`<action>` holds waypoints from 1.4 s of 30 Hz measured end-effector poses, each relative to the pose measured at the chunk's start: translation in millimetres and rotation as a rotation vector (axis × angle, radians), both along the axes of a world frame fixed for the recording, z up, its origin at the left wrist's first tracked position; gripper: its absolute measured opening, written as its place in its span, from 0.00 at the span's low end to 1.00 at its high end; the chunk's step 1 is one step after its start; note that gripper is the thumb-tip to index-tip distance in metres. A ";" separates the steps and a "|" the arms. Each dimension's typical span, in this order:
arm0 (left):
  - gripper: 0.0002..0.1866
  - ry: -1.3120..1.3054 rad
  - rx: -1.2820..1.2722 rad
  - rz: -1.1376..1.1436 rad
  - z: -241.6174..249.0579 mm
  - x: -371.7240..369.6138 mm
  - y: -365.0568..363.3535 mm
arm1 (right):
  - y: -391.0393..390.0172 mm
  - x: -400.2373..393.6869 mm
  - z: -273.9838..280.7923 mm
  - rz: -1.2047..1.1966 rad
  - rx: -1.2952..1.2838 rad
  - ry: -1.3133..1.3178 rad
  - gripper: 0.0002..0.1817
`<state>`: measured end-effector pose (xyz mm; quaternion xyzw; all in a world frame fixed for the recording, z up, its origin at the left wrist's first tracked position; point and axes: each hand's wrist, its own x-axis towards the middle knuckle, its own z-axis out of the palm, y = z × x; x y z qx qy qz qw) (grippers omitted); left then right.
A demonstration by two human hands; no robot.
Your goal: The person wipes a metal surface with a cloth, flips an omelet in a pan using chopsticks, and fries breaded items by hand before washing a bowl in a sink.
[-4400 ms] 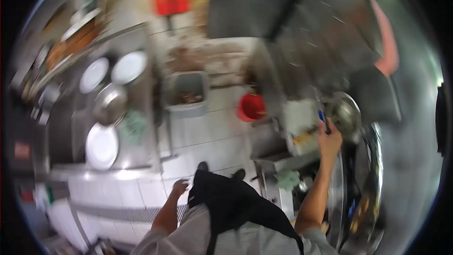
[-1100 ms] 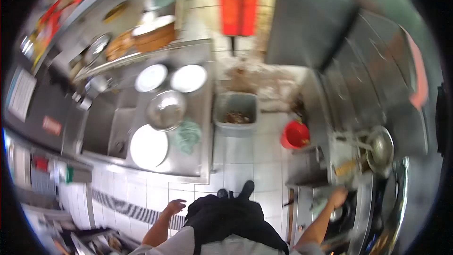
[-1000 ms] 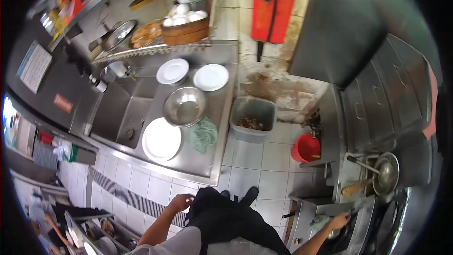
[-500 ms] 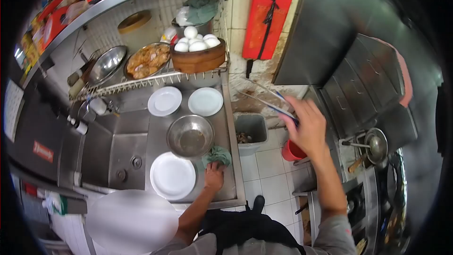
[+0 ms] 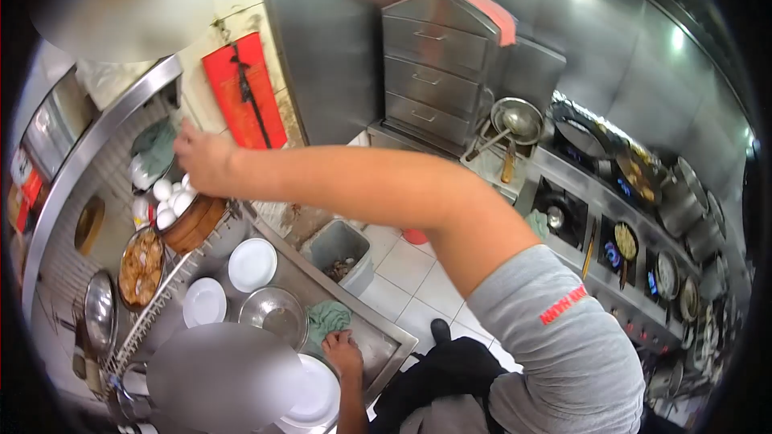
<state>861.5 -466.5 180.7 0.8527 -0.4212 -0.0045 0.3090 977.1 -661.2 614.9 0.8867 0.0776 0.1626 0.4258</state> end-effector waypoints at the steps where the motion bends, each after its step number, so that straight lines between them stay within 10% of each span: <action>1: 0.13 -0.011 0.009 -0.023 0.3 1.2 0.6 | 0.4 -4.0 -4.6 0.085 0.017 -0.044 0.11; 7: 0.16 -0.045 0.045 -0.048 -5.8 3.0 0.9 | -39.2 -70.2 -49.8 0.495 0.532 -0.296 0.05; 19: 0.17 0.145 0.004 0.008 59.6 -19.1 -11.6 | -433.9 -320.1 -11.9 -0.433 0.881 -1.082 0.12; 28: 0.18 0.292 -0.153 0.010 175.6 -47.2 -234.4 | -635.4 -398.1 4.1 -0.793 0.810 -1.093 0.13; 36: 0.19 0.159 -0.286 -0.103 246.2 -33.4 -325.8 | -661.1 -413.7 53.8 -0.516 0.926 -1.280 0.14; 38: 0.19 0.028 -0.271 -0.184 268.6 -28.4 -350.8 | -659.5 -413.1 79.8 -0.346 1.357 -1.368 0.15; 39: 0.20 0.022 -0.242 -0.188 285.8 -33.6 -361.3 | -705.7 -411.6 80.2 -0.494 0.804 -1.274 0.15; 42: 0.18 0.000 -0.380 -0.300 306.4 -30.0 -396.6 | -699.2 -403.1 113.3 -0.668 0.558 -0.986 0.16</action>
